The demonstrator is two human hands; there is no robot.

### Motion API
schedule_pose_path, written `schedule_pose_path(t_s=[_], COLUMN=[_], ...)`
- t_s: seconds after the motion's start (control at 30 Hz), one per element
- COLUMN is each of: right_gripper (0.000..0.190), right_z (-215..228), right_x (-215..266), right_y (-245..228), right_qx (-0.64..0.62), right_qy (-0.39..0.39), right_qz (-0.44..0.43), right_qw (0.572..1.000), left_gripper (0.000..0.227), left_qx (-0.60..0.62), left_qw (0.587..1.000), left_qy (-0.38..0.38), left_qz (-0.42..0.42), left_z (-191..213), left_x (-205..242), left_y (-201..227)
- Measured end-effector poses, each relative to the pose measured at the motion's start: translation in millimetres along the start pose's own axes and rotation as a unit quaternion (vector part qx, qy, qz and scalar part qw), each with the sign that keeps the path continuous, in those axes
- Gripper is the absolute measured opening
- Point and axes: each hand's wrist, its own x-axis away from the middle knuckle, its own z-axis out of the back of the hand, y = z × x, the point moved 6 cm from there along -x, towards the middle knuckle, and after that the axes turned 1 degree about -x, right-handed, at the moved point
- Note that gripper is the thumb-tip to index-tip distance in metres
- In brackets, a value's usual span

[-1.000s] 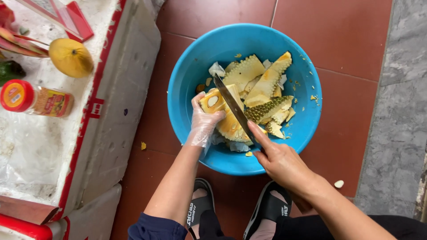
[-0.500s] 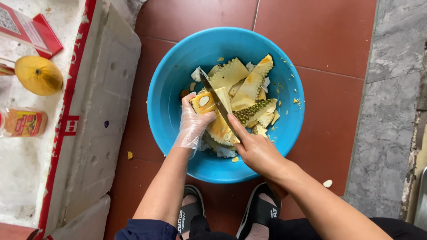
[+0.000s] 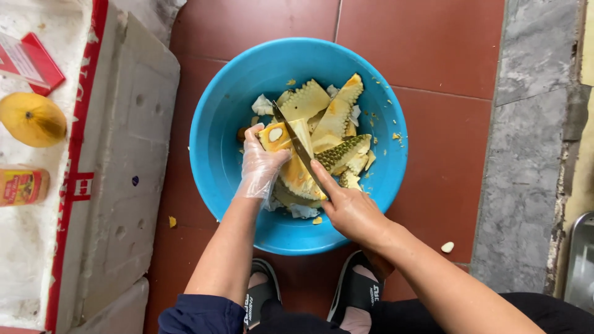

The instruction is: Peeling and cutting a jackfruit using a large knife in a processing area

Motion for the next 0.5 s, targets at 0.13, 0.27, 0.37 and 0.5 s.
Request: schedule_pose_path(t_s=[0.13,0.27,0.37,0.5], right_gripper=[0.084,0.087,0.083,0.085], right_z=[5.2,-0.4,3.0,8.8], right_x=[40.3,33.2,19.7,31.3], right_y=[-6.1,-1.3,-2.8,-3.8], right_qx=[-0.021,-0.014,-0.009,0.025], right_qy=[-0.026,-0.033,-0.016,-0.037], right_qz=[-0.043,-0.047,-0.046,-0.047], right_qw=[0.999,0.998,0.999,0.998], left_gripper=[0.087,0.084,0.083,0.08], left_qx=[-0.009,-0.044,-0.034,-0.06], left_qw=[1.0,0.999,0.999,0.998], left_qy=[0.005,-0.014,-0.015,-0.014], left_qz=[0.016,0.001,-0.011,-0.009], left_z=[-0.6,-0.4,-6.7,-0.2], left_x=[-3.6,-7.8,-6.2,-1.1], left_y=[0.9,0.8,0.1,14.0])
